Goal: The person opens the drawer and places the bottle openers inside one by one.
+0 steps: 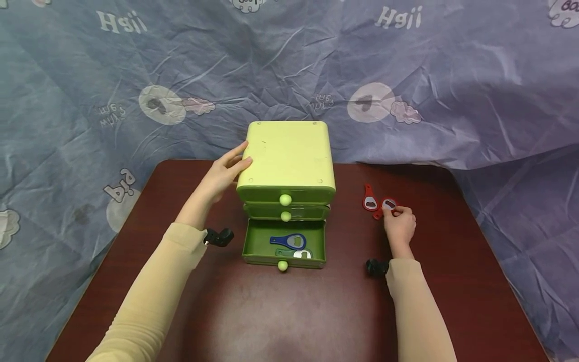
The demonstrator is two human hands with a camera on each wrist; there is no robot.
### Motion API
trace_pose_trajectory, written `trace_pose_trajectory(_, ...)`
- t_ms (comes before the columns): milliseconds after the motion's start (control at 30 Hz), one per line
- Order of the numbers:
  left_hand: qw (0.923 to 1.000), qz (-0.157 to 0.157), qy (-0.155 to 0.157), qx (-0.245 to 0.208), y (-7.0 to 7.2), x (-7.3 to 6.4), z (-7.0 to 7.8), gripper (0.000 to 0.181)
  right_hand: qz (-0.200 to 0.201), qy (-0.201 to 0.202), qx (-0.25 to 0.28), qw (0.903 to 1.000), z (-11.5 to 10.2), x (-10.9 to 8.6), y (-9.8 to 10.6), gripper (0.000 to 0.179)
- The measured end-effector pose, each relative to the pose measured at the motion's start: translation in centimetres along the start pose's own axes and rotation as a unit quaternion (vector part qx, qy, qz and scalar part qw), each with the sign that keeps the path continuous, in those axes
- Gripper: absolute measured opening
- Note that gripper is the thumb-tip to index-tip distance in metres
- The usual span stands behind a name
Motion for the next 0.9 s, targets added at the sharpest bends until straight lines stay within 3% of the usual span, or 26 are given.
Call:
trace_pose_trajectory(333, 1.0, 0.0, 0.0, -0.003, 0.0, -0.1, 0.0, 0.061, 0.009, -0.011, -0.04, 0.9991, -0.4, 0.8, -0.6, 0.064)
trace_pose_trajectory(633, 1.0, 0.005, -0.002, -0.006, 0.1, 0.0, -0.2, 0.061, 0.022, -0.031, -0.043, 0.9983, 0.0, 1.3, -1.0, 0.074)
trace_pose_trajectory(900, 0.9999, 0.005, 0.0, -0.012, 0.1, -0.1, -0.2, 0.06, 0.027, -0.032, -0.042, 0.9982, -0.2, 1.7, -1.3, 0.066)
Point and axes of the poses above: each hand's wrist, its own x-axis towards the middle knuckle, its own y-axis out of the back of the hand, z = x × y, the point moved 10 cm from there along x, towards the middle knuckle, and after that the axes turned 9 degrees about x, right-handed, at the moved point
